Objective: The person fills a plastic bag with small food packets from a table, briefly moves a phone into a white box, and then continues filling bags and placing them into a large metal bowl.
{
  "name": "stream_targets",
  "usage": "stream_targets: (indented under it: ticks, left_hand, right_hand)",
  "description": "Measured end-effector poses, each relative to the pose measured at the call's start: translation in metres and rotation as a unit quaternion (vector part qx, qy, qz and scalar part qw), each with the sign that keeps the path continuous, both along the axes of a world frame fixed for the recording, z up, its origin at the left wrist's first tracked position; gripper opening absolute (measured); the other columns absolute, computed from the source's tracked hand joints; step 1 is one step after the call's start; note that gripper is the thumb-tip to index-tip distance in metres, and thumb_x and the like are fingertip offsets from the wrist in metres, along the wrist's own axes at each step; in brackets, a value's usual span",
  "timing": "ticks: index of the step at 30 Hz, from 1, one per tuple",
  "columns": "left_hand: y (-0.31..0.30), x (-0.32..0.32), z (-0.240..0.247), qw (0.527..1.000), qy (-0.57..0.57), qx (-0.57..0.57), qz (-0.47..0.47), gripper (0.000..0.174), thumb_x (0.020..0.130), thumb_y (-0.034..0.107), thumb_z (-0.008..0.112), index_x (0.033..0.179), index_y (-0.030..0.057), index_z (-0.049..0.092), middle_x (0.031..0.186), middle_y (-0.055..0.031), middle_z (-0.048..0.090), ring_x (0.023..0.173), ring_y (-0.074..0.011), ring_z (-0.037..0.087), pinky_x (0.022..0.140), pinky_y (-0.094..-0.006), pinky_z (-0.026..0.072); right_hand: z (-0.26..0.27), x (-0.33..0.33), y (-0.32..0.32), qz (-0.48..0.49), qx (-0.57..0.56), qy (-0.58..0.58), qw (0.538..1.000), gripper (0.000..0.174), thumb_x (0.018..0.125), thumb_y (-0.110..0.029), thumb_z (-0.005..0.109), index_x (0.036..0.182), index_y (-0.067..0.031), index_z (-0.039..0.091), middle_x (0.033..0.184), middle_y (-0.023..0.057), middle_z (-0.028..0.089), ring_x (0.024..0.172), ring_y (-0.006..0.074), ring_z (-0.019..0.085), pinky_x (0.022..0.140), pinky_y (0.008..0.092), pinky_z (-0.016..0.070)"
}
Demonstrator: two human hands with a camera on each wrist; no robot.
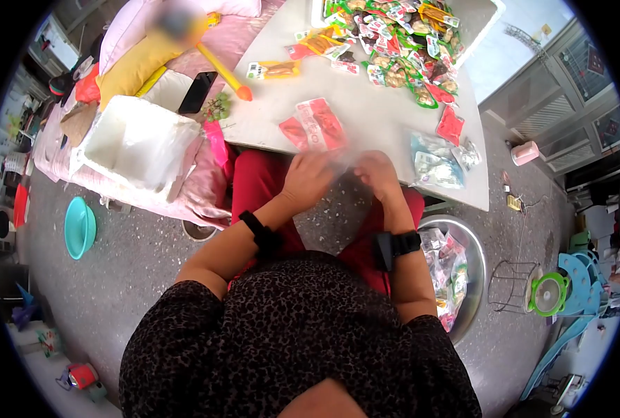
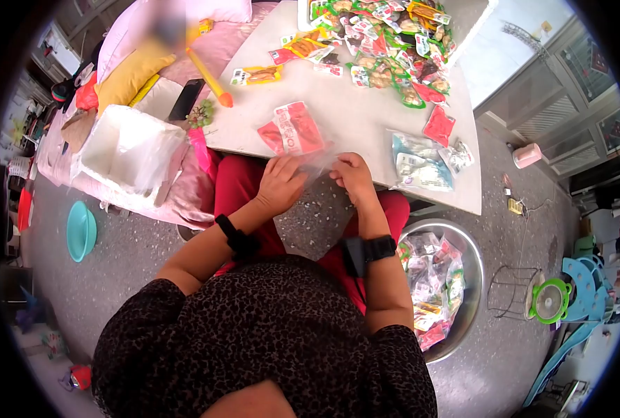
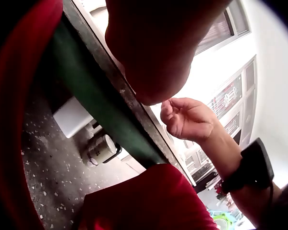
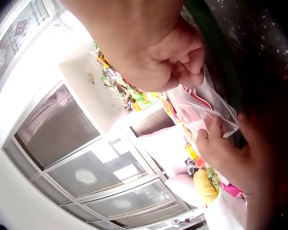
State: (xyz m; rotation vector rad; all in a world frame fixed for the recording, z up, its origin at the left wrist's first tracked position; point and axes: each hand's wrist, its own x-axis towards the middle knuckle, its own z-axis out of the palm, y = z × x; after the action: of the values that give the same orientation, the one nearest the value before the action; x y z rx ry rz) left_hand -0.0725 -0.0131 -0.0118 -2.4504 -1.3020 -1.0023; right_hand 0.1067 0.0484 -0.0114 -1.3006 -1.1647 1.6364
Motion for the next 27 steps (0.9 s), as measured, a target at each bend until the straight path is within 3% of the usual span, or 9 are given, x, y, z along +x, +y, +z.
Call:
stream_targets:
  ticks: [3, 9, 12, 18, 19, 20, 22, 23, 27]
  left_hand:
    - [0.010, -0.007, 0.006, 0.997, -0.009, -0.066, -0.032, 0.024, 0.061, 0.010, 0.056, 0.084, 0.0059, 0.051, 0.101, -0.0119, 0.046, 0.097, -0.0300, 0.042, 0.082, -0.0399, 0.0340]
    - [0.047, -0.041, 0.018, 0.979, -0.205, -0.002, -0.001, 0.014, 0.072, 0.000, 0.047, 0.086, 0.0022, 0.049, 0.086, -0.0121, 0.053, 0.081, -0.0273, 0.052, 0.074, -0.0320, 0.0411]
    - [0.051, -0.051, 0.069, 0.911, -0.366, -0.189, -0.018, 0.010, 0.079, 0.003, 0.043, 0.088, 0.0021, 0.048, 0.086, -0.0051, 0.054, 0.078, -0.0103, 0.050, 0.069, -0.0230, 0.0397]
    - [0.036, -0.054, 0.130, 0.824, -0.435, -0.337, -0.136, 0.005, 0.079, 0.006, 0.045, 0.081, 0.0029, 0.049, 0.076, 0.0017, 0.049, 0.071, -0.0067, 0.044, 0.066, -0.0206, 0.0370]
    - [0.030, -0.053, 0.133, 0.853, -0.377, -0.339, -0.125, 0.006, 0.079, 0.006, 0.045, 0.083, 0.0032, 0.048, 0.077, 0.0010, 0.050, 0.072, -0.0074, 0.045, 0.068, -0.0216, 0.0371]
    - [0.028, -0.049, 0.122, 0.774, -0.471, -0.391, -0.163, 0.008, 0.079, 0.006, 0.044, 0.085, 0.0030, 0.048, 0.078, -0.0003, 0.050, 0.074, -0.0085, 0.047, 0.069, -0.0227, 0.0379]
    - [0.012, -0.041, 0.117, 0.717, -0.502, -0.443, -0.195, 0.009, 0.078, 0.004, 0.043, 0.087, 0.0032, 0.046, 0.085, -0.0054, 0.051, 0.080, -0.0155, 0.051, 0.074, -0.0297, 0.0414]
    - [0.005, -0.035, 0.113, 0.643, -0.539, -0.484, -0.249, 0.010, 0.078, 0.003, 0.042, 0.088, 0.0024, 0.045, 0.091, -0.0094, 0.051, 0.086, -0.0212, 0.051, 0.077, -0.0344, 0.0411]
    - [-0.013, -0.019, 0.098, 0.635, -0.508, -0.511, -0.279, 0.012, 0.080, 0.008, 0.045, 0.090, 0.0012, 0.045, 0.091, -0.0100, 0.052, 0.087, -0.0197, 0.050, 0.078, -0.0321, 0.0400]
  right_hand:
    - [-0.001, 0.004, -0.001, -0.032, 0.053, -0.022, 0.998, 0.021, 0.072, -0.009, 0.052, 0.092, -0.0010, 0.048, 0.074, 0.0042, 0.053, 0.060, 0.0105, 0.051, 0.048, 0.0192, 0.0382]
    - [0.031, 0.009, -0.008, -0.077, 0.128, -0.001, 0.989, 0.021, 0.075, -0.008, 0.051, 0.093, 0.0005, 0.048, 0.077, 0.0043, 0.052, 0.064, 0.0098, 0.052, 0.051, 0.0193, 0.0386]
    - [0.045, 0.016, -0.006, -0.068, 0.200, 0.015, 0.977, 0.024, 0.074, -0.008, 0.054, 0.095, 0.0003, 0.047, 0.080, 0.0039, 0.052, 0.071, 0.0097, 0.052, 0.058, 0.0195, 0.0398]
    - [0.099, 0.021, -0.018, -0.052, 0.421, -0.106, 0.899, 0.038, 0.068, -0.013, 0.063, 0.100, -0.0008, 0.047, 0.093, 0.0053, 0.051, 0.087, 0.0151, 0.049, 0.072, 0.0265, 0.0403]
    - [0.109, 0.021, -0.026, -0.047, 0.448, -0.153, 0.880, 0.040, 0.067, -0.014, 0.064, 0.101, -0.0010, 0.047, 0.096, 0.0067, 0.051, 0.090, 0.0176, 0.049, 0.073, 0.0289, 0.0402]
    - [0.118, 0.021, -0.036, 0.007, 0.449, -0.180, 0.875, 0.040, 0.068, -0.013, 0.062, 0.103, -0.0020, 0.046, 0.097, 0.0069, 0.051, 0.091, 0.0171, 0.049, 0.074, 0.0290, 0.0396]
    - [0.127, 0.020, -0.052, 0.098, 0.475, -0.216, 0.848, 0.036, 0.069, -0.013, 0.058, 0.102, -0.0033, 0.047, 0.094, 0.0093, 0.052, 0.087, 0.0197, 0.050, 0.073, 0.0302, 0.0398]
    - [0.127, 0.020, -0.058, 0.138, 0.502, -0.226, 0.823, 0.032, 0.068, -0.014, 0.057, 0.097, -0.0036, 0.050, 0.089, 0.0115, 0.053, 0.083, 0.0228, 0.052, 0.069, 0.0312, 0.0406]
    - [0.125, 0.027, -0.080, 0.198, 0.405, -0.282, 0.847, 0.015, 0.070, -0.012, 0.052, 0.082, -0.0035, 0.052, 0.074, 0.0144, 0.052, 0.069, 0.0304, 0.050, 0.061, 0.0347, 0.0400]
